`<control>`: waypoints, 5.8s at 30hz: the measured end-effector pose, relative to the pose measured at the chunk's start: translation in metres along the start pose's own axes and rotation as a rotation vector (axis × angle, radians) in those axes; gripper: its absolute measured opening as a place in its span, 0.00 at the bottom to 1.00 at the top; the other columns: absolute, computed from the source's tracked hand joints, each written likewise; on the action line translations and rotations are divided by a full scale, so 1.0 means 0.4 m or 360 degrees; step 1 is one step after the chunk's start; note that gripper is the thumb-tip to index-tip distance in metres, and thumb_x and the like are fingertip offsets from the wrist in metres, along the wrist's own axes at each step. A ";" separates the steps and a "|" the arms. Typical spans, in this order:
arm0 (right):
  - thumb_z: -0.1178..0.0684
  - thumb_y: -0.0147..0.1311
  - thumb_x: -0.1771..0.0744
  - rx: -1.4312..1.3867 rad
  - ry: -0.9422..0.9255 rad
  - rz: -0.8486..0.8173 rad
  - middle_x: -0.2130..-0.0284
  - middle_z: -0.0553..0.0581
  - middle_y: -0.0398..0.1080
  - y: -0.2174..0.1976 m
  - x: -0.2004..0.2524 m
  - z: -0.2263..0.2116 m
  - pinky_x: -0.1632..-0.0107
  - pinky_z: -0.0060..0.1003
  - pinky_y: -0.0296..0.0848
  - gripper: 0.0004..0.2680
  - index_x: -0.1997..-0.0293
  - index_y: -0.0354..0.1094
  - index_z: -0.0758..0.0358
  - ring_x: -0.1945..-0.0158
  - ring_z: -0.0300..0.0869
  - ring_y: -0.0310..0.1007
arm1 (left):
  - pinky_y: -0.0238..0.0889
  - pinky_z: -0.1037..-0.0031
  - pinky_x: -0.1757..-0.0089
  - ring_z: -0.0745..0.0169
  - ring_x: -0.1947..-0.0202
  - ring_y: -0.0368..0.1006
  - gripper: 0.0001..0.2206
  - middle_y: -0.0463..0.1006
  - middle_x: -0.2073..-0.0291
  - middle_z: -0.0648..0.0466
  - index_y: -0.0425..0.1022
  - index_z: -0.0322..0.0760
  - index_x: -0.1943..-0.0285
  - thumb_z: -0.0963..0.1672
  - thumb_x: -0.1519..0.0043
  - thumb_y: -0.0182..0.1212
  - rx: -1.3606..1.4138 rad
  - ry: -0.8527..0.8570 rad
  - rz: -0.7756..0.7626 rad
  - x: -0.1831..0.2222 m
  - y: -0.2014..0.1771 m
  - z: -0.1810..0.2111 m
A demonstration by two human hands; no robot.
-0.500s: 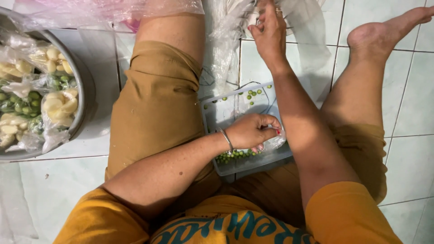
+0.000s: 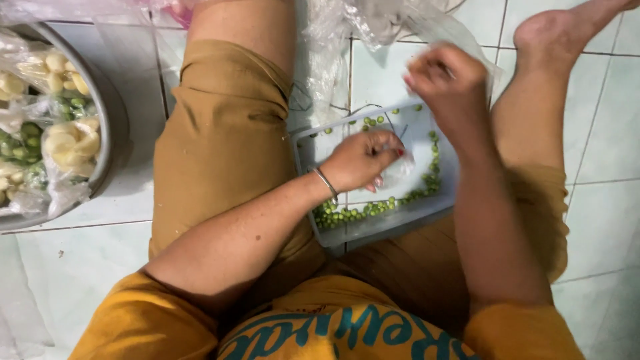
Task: The person puts vegetables from a container into small plastic bags by hand.
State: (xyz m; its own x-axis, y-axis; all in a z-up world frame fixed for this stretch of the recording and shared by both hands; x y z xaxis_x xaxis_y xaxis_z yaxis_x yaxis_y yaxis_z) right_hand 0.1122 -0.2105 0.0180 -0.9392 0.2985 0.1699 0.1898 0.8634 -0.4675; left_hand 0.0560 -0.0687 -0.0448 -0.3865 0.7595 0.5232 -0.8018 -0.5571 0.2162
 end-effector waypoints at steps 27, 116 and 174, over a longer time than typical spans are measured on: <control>0.54 0.63 0.40 0.0586 0.0206 -0.0836 0.41 0.69 0.64 0.476 0.442 0.318 0.38 0.45 0.62 0.28 0.34 0.57 0.66 0.38 0.58 0.61 | 0.74 0.79 0.83 0.66 0.83 0.78 0.07 0.71 0.83 0.57 0.77 0.44 0.59 0.47 0.35 0.55 0.0112 0.0335 0.0137 -0.014 -0.058 0.052; 0.63 0.62 0.32 -0.0407 -0.0445 0.0470 0.78 0.57 0.68 -0.223 0.272 -0.182 0.68 0.32 0.73 0.03 0.58 0.71 0.67 0.74 0.37 0.68 | 0.70 0.52 0.58 0.36 0.62 0.78 0.12 0.80 0.66 0.34 0.75 0.26 0.52 0.45 0.35 0.60 -0.0419 0.1043 -0.0364 0.000 0.075 0.070; 0.47 0.47 0.31 0.0924 -0.0035 -0.0026 0.77 0.71 0.72 0.122 0.278 0.055 0.63 0.64 0.70 0.08 0.57 0.63 0.60 0.67 0.68 0.76 | 0.71 0.63 0.60 0.56 0.68 0.75 0.23 0.78 0.75 0.48 0.78 0.39 0.67 0.54 0.28 0.46 -0.0431 0.0525 0.0036 -0.058 -0.037 -0.017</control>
State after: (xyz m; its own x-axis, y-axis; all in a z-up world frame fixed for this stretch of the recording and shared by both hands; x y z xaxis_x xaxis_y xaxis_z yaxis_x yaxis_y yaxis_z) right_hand 0.0107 -0.1440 -0.0050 -0.9475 0.2734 0.1661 -0.0070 0.5015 -0.8651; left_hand 0.0739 -0.0756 -0.0656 -0.4953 0.8393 0.2241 -0.8652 -0.4999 -0.0397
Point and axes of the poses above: each hand's wrist, its own x-axis away from the middle knuckle, its own y-axis out of the palm, z = x × y, the point moved 10 cm from there along -x, towards the middle knuckle
